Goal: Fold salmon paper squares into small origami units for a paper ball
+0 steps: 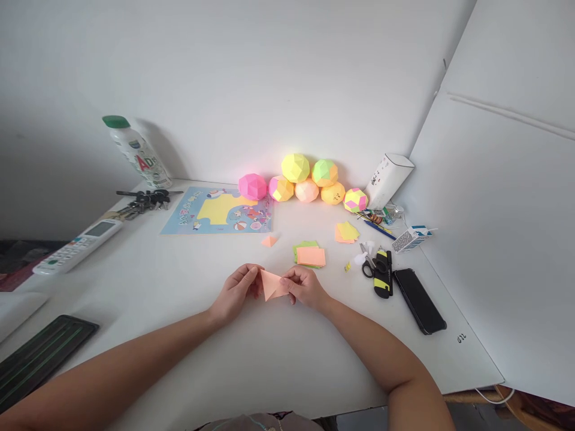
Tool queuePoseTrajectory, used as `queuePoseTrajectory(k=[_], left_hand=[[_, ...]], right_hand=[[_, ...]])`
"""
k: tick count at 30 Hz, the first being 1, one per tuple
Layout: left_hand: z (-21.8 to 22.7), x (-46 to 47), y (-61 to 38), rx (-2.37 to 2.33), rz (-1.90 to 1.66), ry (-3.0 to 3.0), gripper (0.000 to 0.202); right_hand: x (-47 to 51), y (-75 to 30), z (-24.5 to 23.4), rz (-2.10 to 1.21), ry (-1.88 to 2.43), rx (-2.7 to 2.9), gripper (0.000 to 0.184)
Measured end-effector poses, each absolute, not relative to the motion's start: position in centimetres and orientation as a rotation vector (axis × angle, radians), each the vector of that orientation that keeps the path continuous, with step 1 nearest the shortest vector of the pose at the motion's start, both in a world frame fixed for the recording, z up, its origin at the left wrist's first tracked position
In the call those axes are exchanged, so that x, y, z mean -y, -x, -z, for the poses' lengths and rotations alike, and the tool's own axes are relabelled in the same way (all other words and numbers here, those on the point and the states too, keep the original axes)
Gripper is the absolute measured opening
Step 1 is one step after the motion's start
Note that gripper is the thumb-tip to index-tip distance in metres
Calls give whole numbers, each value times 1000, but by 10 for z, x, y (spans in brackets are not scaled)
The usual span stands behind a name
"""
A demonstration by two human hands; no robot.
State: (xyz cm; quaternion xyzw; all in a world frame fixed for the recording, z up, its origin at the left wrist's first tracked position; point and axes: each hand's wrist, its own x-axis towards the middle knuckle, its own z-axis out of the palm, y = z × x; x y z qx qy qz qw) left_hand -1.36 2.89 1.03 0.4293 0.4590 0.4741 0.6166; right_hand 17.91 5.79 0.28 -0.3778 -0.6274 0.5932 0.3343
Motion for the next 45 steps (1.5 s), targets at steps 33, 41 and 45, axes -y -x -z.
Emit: queuePoseTrajectory(k=[33,41,45], left_hand=[[3,-24,13,-947,-1005,-1201,20],[-3,-22,13,-992,-940,-1207,30],[-3,-22,12,-1013,-924,-1185,34]], right_hand=[[-67,-183,10,-1580,884,1575,13],[-67,-183,10,-1537,866,1621,13],[-66,-183,8,-1520,891,1628,14]])
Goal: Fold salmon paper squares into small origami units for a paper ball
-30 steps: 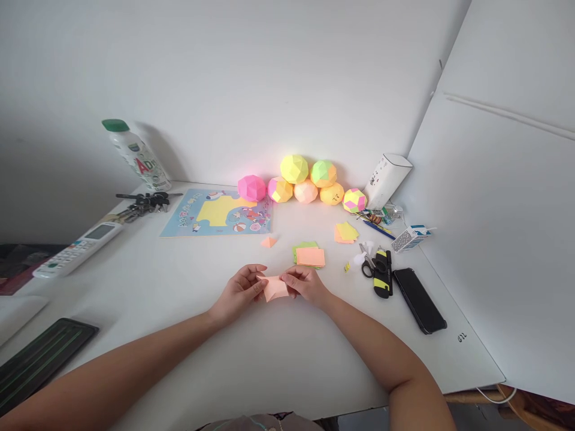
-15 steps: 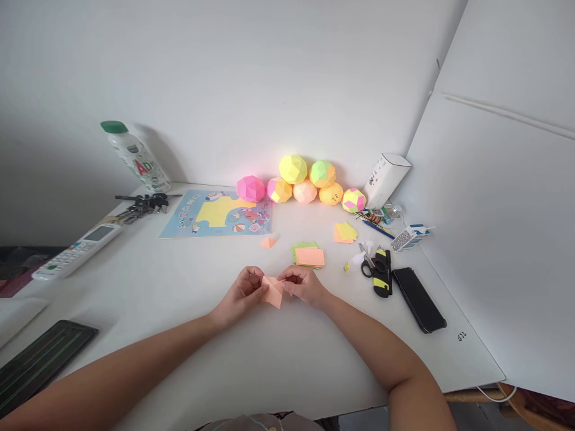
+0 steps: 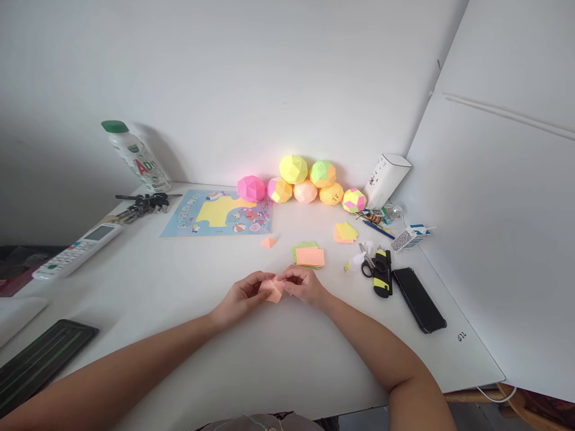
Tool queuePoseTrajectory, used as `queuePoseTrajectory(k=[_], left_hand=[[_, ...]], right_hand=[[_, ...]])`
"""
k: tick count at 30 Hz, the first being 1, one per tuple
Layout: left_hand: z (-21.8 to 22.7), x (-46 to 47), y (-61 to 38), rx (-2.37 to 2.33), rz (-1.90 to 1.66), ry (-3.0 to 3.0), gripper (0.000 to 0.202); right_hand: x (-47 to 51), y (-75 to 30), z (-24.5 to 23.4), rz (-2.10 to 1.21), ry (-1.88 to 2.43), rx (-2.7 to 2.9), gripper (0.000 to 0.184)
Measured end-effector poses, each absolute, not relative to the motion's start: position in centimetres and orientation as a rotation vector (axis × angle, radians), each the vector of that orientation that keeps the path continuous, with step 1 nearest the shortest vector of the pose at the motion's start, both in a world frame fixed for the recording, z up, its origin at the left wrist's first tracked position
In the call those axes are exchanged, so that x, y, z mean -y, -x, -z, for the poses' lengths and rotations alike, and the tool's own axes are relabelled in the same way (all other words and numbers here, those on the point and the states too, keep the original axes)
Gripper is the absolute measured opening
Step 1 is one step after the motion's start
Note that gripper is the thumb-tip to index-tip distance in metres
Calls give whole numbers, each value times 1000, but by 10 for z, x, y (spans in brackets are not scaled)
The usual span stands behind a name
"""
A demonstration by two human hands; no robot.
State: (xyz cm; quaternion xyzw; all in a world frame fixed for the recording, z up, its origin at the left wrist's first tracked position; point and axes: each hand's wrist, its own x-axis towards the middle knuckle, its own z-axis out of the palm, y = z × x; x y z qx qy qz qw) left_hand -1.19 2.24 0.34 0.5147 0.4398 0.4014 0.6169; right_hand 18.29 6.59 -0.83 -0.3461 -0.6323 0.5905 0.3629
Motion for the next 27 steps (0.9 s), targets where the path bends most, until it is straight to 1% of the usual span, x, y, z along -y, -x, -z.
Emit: queuePoseTrajectory(k=[10,14,19,22,27], left_hand=[[-1,-26,14,-1060,-954,-1104,38],[1,-27,13,-1063,-979,-1144,32],[0,-31,17,-1207,-1136,-1355,19],[-1,-37,23,-1281,-1150,-1447,18],[0,-43,26,-1349,-1086,-1401,16]], right_hand=[[-66,-181,2,-1556,949,1489,14],[-67,-182,3,-1578,954,1435,16],[-65,-182,4,-1592,966,1430,17],[-65,-183,5,-1597,962,1411,18],[-66,-184,6,-1610,959,1428,16]])
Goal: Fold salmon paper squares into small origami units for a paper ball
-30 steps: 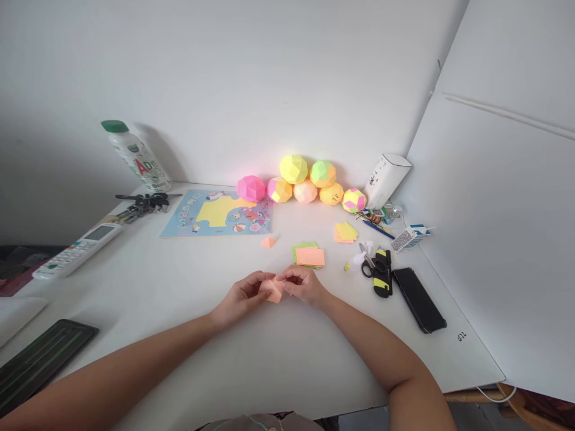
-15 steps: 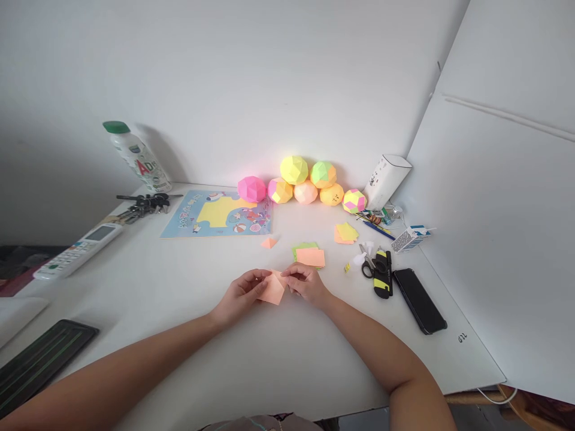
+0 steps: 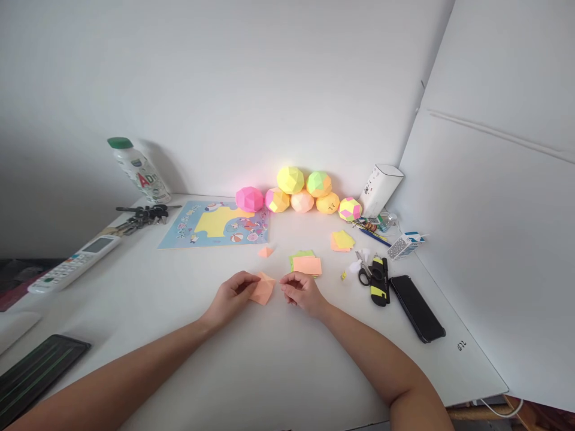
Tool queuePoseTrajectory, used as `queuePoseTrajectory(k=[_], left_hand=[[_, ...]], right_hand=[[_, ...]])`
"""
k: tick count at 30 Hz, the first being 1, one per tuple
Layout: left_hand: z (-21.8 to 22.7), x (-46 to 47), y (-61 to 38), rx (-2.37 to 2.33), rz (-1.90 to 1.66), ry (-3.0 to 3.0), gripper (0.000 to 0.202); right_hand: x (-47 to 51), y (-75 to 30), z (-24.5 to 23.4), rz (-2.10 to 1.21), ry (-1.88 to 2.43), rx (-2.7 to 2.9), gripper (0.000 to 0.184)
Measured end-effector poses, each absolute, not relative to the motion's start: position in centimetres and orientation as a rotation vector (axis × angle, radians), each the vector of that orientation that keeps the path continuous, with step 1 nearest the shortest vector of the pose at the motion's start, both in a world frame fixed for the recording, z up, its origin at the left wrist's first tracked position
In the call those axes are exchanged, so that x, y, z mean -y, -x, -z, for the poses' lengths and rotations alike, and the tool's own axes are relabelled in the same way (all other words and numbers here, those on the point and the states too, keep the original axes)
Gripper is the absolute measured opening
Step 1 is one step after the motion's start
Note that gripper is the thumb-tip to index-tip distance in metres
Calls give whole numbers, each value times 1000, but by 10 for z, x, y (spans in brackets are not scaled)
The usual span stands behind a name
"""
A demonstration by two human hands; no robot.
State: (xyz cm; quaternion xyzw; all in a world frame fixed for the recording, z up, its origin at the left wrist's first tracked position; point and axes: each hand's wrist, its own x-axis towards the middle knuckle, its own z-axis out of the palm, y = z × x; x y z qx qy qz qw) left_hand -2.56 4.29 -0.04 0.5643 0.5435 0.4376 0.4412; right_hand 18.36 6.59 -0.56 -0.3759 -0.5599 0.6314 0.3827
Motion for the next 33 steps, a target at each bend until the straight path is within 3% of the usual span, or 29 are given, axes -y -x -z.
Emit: queuePoseTrajectory(k=[33], left_hand=[[4,-42,12,-1409,-1086,-1513,16]], right_hand=[[-70,-201,7,-1830,820,1177,19]])
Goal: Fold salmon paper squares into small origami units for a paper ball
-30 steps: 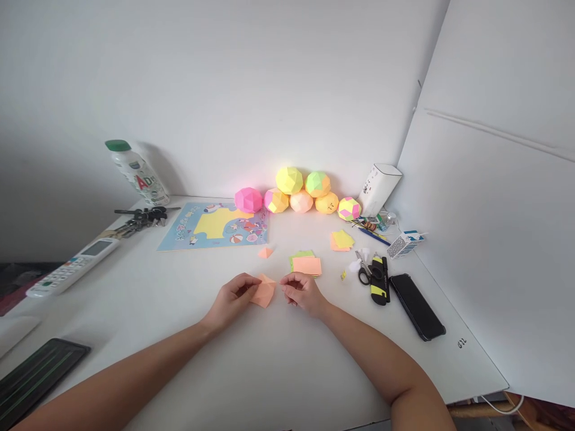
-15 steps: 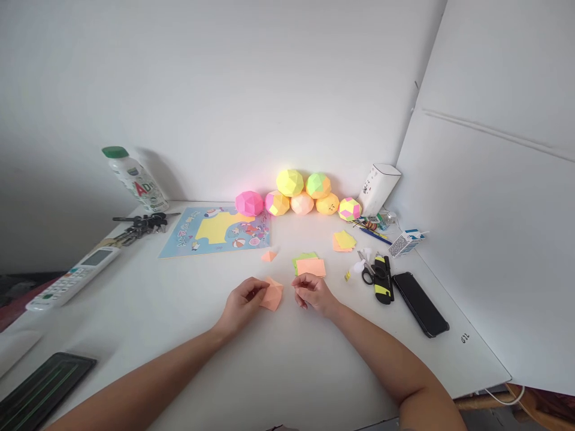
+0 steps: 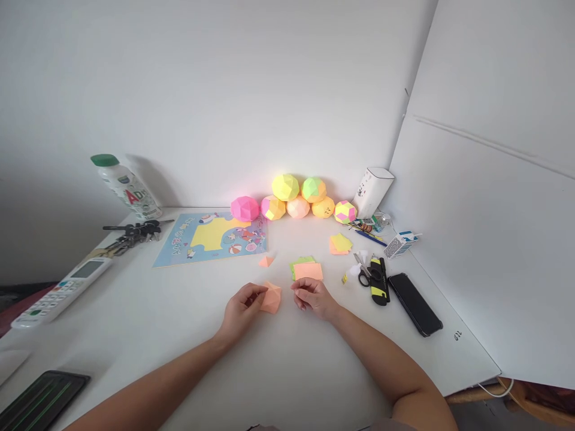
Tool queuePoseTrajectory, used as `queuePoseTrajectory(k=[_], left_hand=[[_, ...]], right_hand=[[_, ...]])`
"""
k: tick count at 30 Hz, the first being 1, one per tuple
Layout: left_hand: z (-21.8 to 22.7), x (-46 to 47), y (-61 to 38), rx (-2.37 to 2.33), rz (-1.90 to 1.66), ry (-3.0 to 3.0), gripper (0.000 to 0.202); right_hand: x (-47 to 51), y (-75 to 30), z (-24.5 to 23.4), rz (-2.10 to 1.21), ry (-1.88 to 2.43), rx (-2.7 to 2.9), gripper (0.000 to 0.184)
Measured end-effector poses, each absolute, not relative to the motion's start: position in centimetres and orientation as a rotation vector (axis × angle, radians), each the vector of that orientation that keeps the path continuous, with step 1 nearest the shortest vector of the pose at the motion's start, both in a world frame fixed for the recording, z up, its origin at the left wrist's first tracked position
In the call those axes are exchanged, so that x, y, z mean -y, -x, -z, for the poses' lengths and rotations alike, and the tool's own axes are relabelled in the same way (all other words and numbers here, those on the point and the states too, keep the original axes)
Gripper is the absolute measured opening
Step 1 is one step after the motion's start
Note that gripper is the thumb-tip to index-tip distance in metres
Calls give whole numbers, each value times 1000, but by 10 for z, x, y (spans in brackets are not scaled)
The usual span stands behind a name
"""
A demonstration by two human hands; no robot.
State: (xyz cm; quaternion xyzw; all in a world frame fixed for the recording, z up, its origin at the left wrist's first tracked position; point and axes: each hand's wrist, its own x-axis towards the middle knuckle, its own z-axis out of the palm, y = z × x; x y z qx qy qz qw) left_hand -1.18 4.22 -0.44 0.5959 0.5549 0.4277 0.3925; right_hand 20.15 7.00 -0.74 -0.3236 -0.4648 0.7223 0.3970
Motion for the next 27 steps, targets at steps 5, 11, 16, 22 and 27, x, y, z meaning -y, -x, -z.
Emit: queuePoseTrajectory(k=[5,11,16,22,27], left_hand=[[8,-43,14,-1412,-1072,-1521,16],[7,-43,14,-1425,-1051,-1501,18],[7,-43,15,-1416,-1040,-1502,18],[5,-42,17,-1388,-1043,-1514,19],[3,-41,19,-1322,-1124,-1449,19]], right_hand=[[-71,-201,6,-1859,795,1157,23],[-74,-202,10,-1898,739,1178,25],[-77,-201,9,-1952,672,1191,30],[-79,-201,8,-1975,660,1218,34],[-76,-198,4,-1888,774,1361,26]])
